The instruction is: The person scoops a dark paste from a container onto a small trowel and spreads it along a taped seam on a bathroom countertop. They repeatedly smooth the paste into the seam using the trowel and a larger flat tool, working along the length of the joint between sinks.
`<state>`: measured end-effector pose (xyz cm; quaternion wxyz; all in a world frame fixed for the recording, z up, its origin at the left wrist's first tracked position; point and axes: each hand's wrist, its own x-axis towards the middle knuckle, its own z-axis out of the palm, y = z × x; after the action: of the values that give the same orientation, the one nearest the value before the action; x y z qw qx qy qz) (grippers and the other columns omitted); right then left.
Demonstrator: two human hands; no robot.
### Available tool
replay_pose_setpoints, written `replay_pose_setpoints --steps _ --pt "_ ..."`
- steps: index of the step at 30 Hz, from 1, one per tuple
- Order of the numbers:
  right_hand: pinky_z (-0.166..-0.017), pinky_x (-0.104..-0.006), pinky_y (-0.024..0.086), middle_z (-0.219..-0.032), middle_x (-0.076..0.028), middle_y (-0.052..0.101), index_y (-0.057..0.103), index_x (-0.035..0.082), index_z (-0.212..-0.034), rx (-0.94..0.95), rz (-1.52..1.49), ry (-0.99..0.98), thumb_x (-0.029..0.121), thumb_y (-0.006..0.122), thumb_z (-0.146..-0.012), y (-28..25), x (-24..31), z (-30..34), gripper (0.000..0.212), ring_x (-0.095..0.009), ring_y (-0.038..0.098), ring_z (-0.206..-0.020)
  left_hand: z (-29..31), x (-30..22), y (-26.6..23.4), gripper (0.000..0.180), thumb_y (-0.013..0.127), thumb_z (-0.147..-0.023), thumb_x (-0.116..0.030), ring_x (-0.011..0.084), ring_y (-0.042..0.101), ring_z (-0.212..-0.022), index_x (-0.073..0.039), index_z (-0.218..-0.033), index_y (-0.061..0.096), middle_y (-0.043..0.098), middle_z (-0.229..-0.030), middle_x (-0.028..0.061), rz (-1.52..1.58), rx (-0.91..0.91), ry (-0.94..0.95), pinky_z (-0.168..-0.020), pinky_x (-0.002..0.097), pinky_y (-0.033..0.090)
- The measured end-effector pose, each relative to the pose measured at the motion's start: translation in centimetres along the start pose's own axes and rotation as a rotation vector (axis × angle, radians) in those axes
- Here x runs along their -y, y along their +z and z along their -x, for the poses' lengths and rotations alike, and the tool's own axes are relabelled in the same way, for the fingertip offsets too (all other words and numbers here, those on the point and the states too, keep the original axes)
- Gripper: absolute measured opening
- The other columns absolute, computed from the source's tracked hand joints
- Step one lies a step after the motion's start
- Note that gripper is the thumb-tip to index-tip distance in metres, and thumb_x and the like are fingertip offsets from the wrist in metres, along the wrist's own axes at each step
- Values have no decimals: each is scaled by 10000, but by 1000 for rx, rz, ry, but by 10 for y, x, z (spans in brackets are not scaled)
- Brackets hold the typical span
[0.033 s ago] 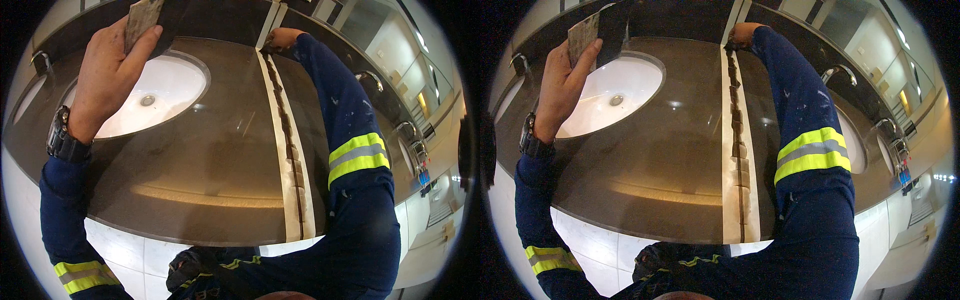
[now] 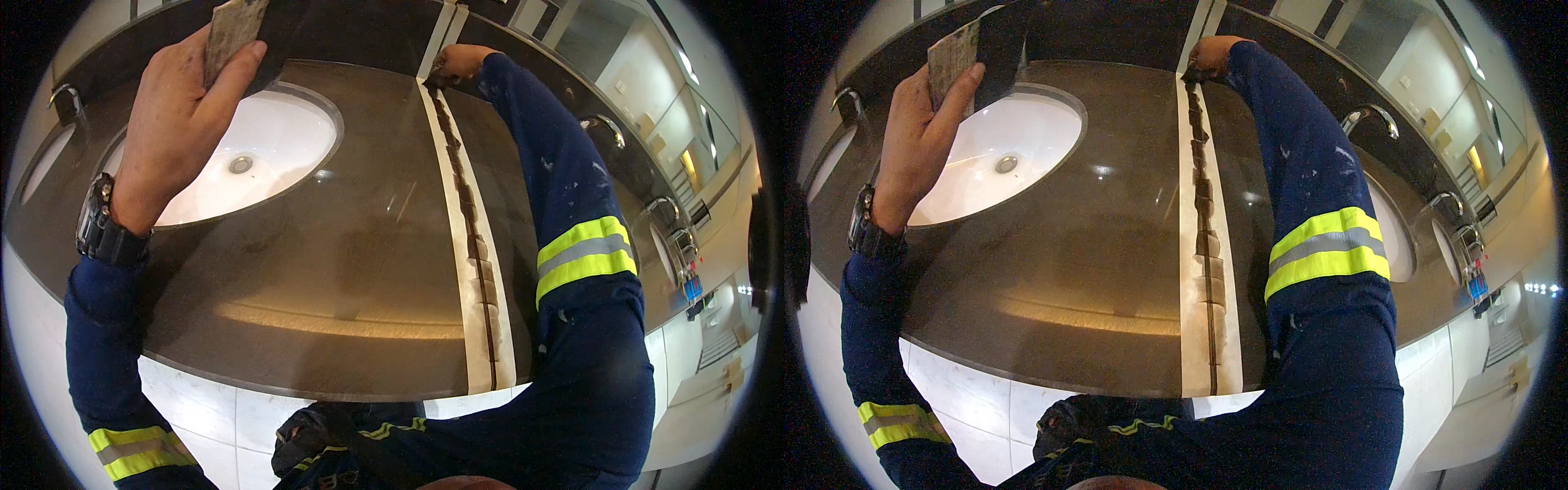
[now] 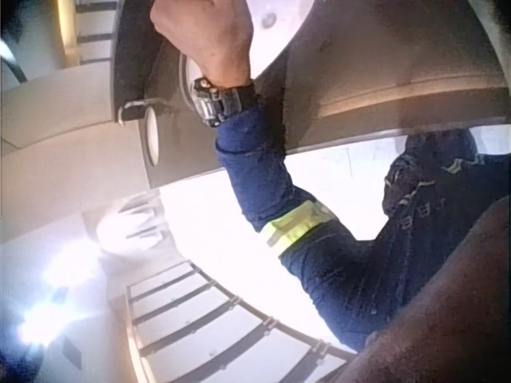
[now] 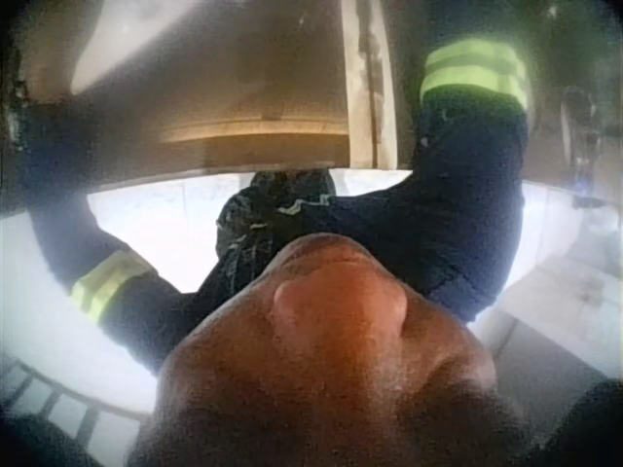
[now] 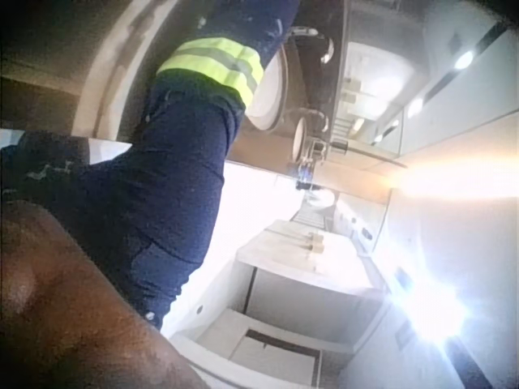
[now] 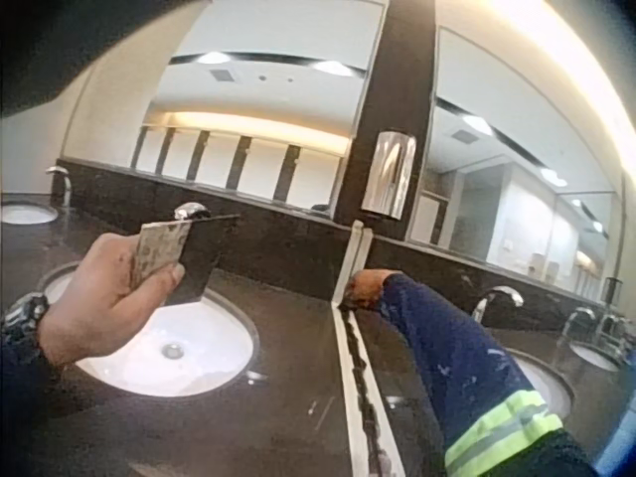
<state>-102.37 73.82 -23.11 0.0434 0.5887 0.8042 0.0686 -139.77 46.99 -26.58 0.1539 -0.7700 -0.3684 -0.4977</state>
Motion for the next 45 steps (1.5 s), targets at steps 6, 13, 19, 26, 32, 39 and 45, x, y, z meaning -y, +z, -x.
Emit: replay_pose_setpoints --steps 6,13,19,26,32,39,45 --pt "-598 -301 506 -1008 -120 748 620 22 -1395 102 133 40 110 573 -969 -5 -15 -13 437 -156 672 -740 -4 -14 -5 309 609 -1045 -250 105 491 -660 34 -924 615 575 -716 36 63 68 -60 -608 308 408" --pt "-745 -406 608 -1086 -121 766 666 32 -1320 75 -44 -7 144 580 -967 -16 15 18 380 -217 709 -786 -4 -24 -14 306 615 -1038 -244 121 480 -630 28 -899 609 548 -686 43 68 37 -43 -591 319 395" --pt "-660 -354 570 -1045 -106 755 678 72 -1317 136 -28 24 160 636 -942 -18 -2 21 387 -187 696 -777 -13 -28 -10 324 609 -1037 -266 175 536 -643 39 -933 629 612 -725 83 31 -30 120 -618 355 422" --pt "-593 -281 458 -1054 -35 732 645 99 -1381 156 -44 22 156 619 -979 -21 18 41 407 -115 622 -746 -24 -69 -24 196 588 -950 -135 437 556 -625 58 -917 584 536 -678 260 91 -63 -36 -601 455 427" --pt "-528 -299 460 -924 -64 742 693 80 -1291 145 -89 3 159 613 -967 -15 0 54 343 -115 608 -655 -20 -76 -10 200 598 -946 -140 434 572 -618 54 -900 579 548 -673 259 37 -215 34 -601 455 433" --pt "-555 -298 461 -919 -49 739 696 93 -1297 163 -105 -13 165 608 -969 -20 16 90 347 -118 607 -679 -24 -66 -12 209 607 -937 -165 458 610 -674 40 -900 604 587 -701 273 77 -146 101 -627 478 462" --pt "-669 -311 477 -1041 -30 732 643 88 -1384 200 -70 -20 162 616 -976 -28 33 121 415 -129 641 -781 -17 -75 -21 194 599 -932 -161 462 614 -699 32 -934 613 594 -713 267 29 -34 74 -646 501 462"
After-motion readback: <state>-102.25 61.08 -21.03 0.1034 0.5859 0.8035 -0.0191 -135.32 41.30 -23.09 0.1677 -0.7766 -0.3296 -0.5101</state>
